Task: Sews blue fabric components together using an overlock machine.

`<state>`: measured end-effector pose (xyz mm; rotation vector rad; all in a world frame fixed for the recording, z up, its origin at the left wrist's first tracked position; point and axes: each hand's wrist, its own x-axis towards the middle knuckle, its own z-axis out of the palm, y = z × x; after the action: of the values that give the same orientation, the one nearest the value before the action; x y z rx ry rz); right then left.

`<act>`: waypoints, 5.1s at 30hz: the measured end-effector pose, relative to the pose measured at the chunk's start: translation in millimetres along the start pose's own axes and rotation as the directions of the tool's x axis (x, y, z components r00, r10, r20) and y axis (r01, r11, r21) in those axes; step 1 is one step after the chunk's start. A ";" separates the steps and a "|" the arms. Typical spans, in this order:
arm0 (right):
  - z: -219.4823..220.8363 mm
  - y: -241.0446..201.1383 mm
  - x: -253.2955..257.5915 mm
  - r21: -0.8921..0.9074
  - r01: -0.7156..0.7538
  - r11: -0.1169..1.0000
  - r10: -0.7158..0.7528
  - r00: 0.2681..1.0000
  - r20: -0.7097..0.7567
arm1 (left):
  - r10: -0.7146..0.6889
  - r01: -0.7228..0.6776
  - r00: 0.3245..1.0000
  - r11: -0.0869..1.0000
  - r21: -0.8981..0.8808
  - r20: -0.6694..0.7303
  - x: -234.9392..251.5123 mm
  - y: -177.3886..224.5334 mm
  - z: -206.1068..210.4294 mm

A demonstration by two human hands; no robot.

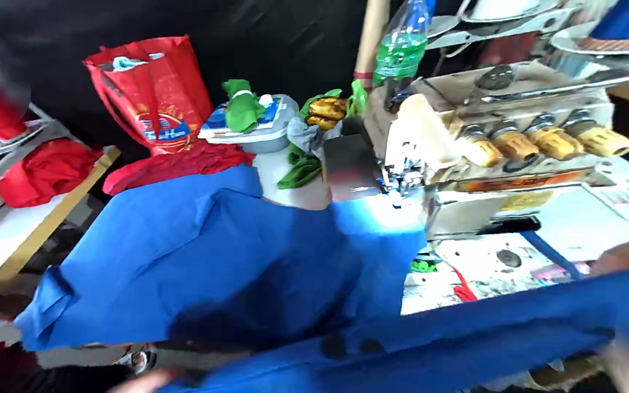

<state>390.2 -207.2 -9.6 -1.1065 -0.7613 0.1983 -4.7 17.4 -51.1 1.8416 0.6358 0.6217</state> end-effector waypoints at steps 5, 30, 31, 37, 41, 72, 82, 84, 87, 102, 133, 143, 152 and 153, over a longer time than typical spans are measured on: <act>27.0 35.6 -4.4 0.131 -0.168 0.977 0.133 0.961 0.245 | 0.067 0.058 0.915 0.954 0.293 -0.399 74.7 73.4 -48.9; 63.8 90.8 -1.8 -0.057 -0.014 0.998 0.015 1.000 0.008 | 0.534 -0.577 0.817 0.748 0.329 0.217 218.8 81.9 165.2; 63.1 94.6 0.6 -0.103 0.010 0.995 -0.012 1.000 -0.018 | 0.529 -0.561 0.824 0.706 0.432 0.204 222.7 81.9 169.4; 53.2 117.5 2.3 -0.263 -0.004 0.965 -0.021 0.996 -0.090 | 0.460 -0.454 0.866 0.558 0.694 0.196 239.6 76.0 175.1; 54.8 113.3 3.0 -0.076 -0.065 0.995 0.060 0.996 -0.065 | 0.430 -0.463 0.874 0.590 0.662 0.228 241.6 80.9 170.8; 62.6 109.0 -29.8 -0.004 -0.022 1.000 0.022 0.991 0.135 | 0.078 -0.093 0.995 0.958 -0.271 -0.068 155.3 48.9 158.5; 58.5 107.2 -35.8 -0.054 -0.187 0.981 0.195 0.952 0.235 | 0.290 -0.247 0.954 0.902 -0.353 0.073 154.7 42.3 160.2; 59.2 107.2 -36.2 -0.060 -0.150 0.987 0.159 0.961 0.226 | 0.252 -0.228 0.967 0.915 -0.332 0.030 154.0 41.0 160.8; 59.5 108.0 -36.5 -0.011 -0.090 0.996 0.090 0.972 0.216 | 0.087 -0.108 0.993 0.942 -0.316 -0.081 153.0 39.9 163.9; 54.8 111.2 -43.4 -0.010 0.057 0.998 -0.052 0.961 0.273 | -0.003 -0.025 0.996 0.947 -0.320 -0.086 152.9 41.7 161.4; 61.3 101.7 -32.7 -0.003 -0.015 1.000 0.015 0.990 0.143 | -0.028 -0.028 0.993 0.889 -0.458 -0.115 153.7 58.7 148.1; 56.1 107.7 -32.3 -0.036 0.023 0.999 -0.017 0.987 0.158 | 0.025 -0.065 0.994 0.910 -0.410 -0.102 155.5 59.7 149.7; 53.6 103.6 -29.2 -0.008 -0.065 0.998 0.064 0.960 0.273 | 0.135 -0.138 0.990 0.944 -0.299 -0.031 153.1 65.5 157.2; 53.9 104.0 -28.6 -0.032 -0.044 0.999 0.051 0.962 0.268 | 0.147 -0.147 0.989 0.946 -0.289 -0.022 152.9 65.8 158.1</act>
<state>357.2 -134.4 -99.9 -1.1362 -0.9815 0.3858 221.9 -4.5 -21.6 1.6210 0.3847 0.7715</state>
